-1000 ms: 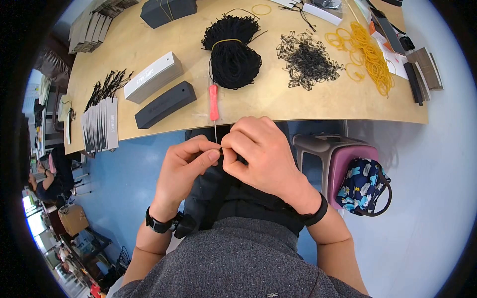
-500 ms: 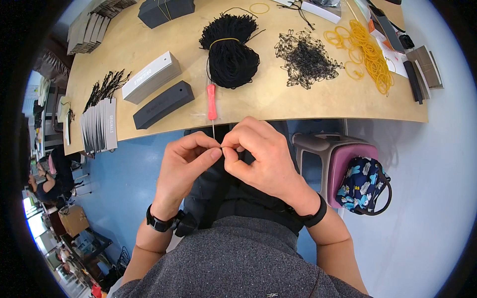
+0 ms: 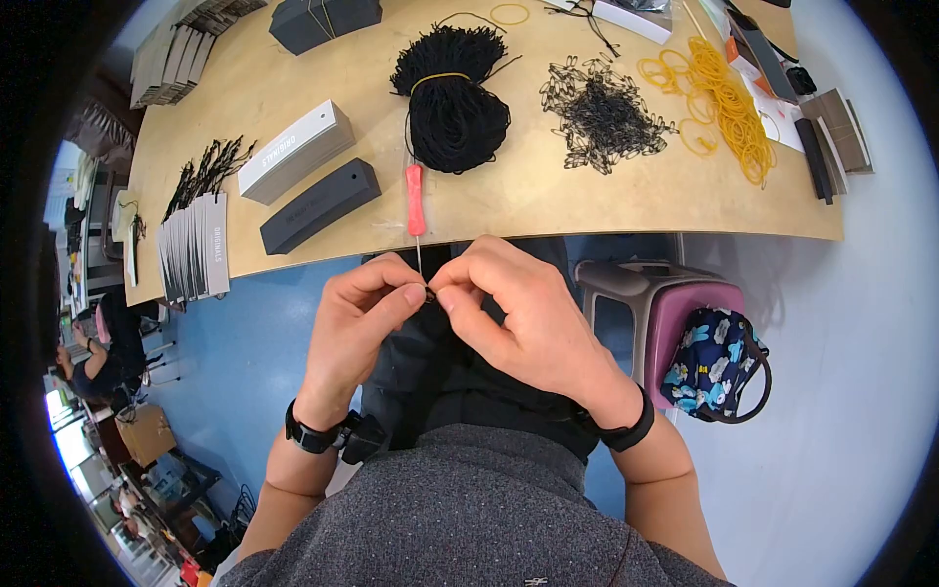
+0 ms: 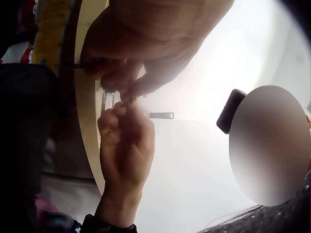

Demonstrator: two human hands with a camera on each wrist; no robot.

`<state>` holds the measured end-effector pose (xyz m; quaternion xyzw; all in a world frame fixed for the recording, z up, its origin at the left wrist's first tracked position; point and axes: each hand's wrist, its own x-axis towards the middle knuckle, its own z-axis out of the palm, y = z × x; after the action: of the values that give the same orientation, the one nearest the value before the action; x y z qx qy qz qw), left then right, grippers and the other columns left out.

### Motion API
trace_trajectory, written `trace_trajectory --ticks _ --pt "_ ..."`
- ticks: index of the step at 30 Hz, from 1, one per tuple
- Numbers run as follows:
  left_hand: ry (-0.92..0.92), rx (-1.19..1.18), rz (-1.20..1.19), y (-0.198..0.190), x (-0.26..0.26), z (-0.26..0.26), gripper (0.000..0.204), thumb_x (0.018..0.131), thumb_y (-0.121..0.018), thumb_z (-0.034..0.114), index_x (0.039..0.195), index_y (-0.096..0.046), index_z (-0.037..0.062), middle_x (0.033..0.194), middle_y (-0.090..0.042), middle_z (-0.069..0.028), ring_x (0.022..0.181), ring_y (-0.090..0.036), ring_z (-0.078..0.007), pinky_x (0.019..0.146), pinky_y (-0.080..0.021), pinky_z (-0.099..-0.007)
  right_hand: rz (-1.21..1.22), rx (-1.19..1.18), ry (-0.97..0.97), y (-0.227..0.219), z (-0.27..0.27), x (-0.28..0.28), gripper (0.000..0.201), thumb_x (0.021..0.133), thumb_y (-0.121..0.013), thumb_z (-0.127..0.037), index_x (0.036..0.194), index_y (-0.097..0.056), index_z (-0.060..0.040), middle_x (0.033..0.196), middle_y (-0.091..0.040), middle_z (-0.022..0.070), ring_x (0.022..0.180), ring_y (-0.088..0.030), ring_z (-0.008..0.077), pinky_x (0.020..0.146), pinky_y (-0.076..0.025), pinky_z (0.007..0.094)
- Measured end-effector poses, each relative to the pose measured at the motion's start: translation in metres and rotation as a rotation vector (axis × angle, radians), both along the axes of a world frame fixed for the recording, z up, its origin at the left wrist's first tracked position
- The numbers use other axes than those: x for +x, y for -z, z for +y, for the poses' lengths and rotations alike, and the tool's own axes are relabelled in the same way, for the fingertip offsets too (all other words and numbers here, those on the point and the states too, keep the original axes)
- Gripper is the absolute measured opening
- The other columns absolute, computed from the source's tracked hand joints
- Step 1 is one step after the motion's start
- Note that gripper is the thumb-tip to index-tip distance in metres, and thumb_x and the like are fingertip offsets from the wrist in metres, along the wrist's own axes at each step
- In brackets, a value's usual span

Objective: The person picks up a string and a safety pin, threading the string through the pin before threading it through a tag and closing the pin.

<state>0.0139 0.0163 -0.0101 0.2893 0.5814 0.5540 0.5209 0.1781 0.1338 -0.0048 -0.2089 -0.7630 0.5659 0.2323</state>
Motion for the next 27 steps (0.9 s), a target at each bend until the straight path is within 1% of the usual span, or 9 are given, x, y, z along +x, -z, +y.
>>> trace_trajectory --ticks 3,5,7,9,12,14,17,21,27 --pt "-0.001 0.019 0.014 0.001 0.001 0.000 0.007 0.092 -0.069 0.004 0.094 -0.070 -0.0027 0.086 -0.061 0.0013 0.079 -0.054 -0.0042 0.068 -0.041 -0.0207 -0.014 0.070 -0.011 0.000 0.001 -0.001 0.011 0.086 -0.070 -0.004 0.095 -0.065 -0.0022 0.082 -0.059 0.0085 0.069 -0.062 0.0198 0.067 -0.049 0.0321" --pt "0.009 0.045 0.158 0.003 0.001 -0.001 0.007 0.092 -0.070 0.004 0.093 -0.070 -0.0027 0.085 -0.061 0.0008 0.077 -0.054 -0.0046 0.067 -0.041 -0.0210 -0.042 0.134 -0.021 0.002 0.003 -0.001 0.012 0.084 -0.072 -0.004 0.095 -0.065 -0.0024 0.081 -0.058 0.0086 0.069 -0.063 0.0201 0.066 -0.049 0.0327" --pt "0.023 0.039 0.209 0.005 0.001 -0.002 0.008 0.092 -0.070 0.005 0.094 -0.071 -0.0025 0.085 -0.061 0.0006 0.077 -0.053 -0.0047 0.066 -0.040 -0.0212 -0.045 0.204 -0.014 0.004 0.004 -0.002 0.011 0.082 -0.072 -0.002 0.091 -0.065 -0.0022 0.081 -0.058 0.0085 0.068 -0.062 0.0200 0.064 -0.049 0.0319" --pt "0.038 0.033 0.259 0.005 0.000 -0.003 0.009 0.091 -0.071 0.006 0.096 -0.071 -0.0024 0.085 -0.061 0.0003 0.077 -0.053 -0.0048 0.066 -0.040 -0.0213 -0.023 0.178 0.013 0.003 0.003 -0.003 0.010 0.081 -0.071 0.000 0.090 -0.065 -0.0020 0.082 -0.058 0.0083 0.068 -0.062 0.0190 0.063 -0.049 0.0310" --pt "0.046 0.013 0.177 0.001 0.000 -0.004 0.012 0.093 -0.070 0.008 0.102 -0.073 -0.0012 0.086 -0.061 0.0011 0.078 -0.053 -0.0047 0.068 -0.041 -0.0213 0.026 0.156 0.065 0.003 0.001 -0.004 0.011 0.079 -0.071 0.003 0.088 -0.065 -0.0014 0.083 -0.059 0.0077 0.068 -0.062 0.0170 0.062 -0.050 0.0290" --pt "0.020 -0.023 -0.046 -0.003 0.000 -0.003 0.016 0.095 -0.069 0.008 0.107 -0.073 -0.0003 0.087 -0.063 0.0019 0.080 -0.054 -0.0046 0.071 -0.043 -0.0209 0.052 0.161 0.088 0.004 0.001 -0.004 0.012 0.078 -0.070 0.005 0.088 -0.065 -0.0011 0.084 -0.059 0.0074 0.068 -0.062 0.0160 0.062 -0.050 0.0280" --pt "0.039 -0.015 -0.116 0.002 -0.002 -0.006 0.016 0.096 -0.067 0.007 0.108 -0.073 -0.0002 0.090 -0.064 0.0022 0.082 -0.055 -0.0047 0.075 -0.044 -0.0204 0.086 0.121 0.115 0.008 0.001 -0.003 0.014 0.077 -0.070 0.006 0.088 -0.065 -0.0009 0.086 -0.059 0.0068 0.069 -0.062 0.0141 0.064 -0.050 0.0261" --pt "0.033 -0.019 -0.159 0.001 -0.001 -0.006 0.016 0.096 -0.067 0.007 0.108 -0.073 -0.0005 0.091 -0.064 0.0020 0.084 -0.055 -0.0046 0.075 -0.044 -0.0202 0.087 0.056 0.115 0.010 0.001 -0.002 0.012 0.079 -0.070 0.006 0.087 -0.064 0.0001 0.086 -0.059 0.0059 0.069 -0.062 0.0123 0.065 -0.050 0.0248" --pt "0.015 -0.017 -0.094 -0.001 -0.002 -0.007 0.014 0.095 -0.068 0.005 0.106 -0.074 -0.0004 0.088 -0.062 0.0023 0.082 -0.054 -0.0042 0.073 -0.043 -0.0205 0.091 0.008 0.125 0.011 0.000 0.000 0.010 0.080 -0.069 0.006 0.087 -0.062 0.0010 0.085 -0.059 0.0050 0.071 -0.059 0.0105 0.066 -0.048 0.0243"
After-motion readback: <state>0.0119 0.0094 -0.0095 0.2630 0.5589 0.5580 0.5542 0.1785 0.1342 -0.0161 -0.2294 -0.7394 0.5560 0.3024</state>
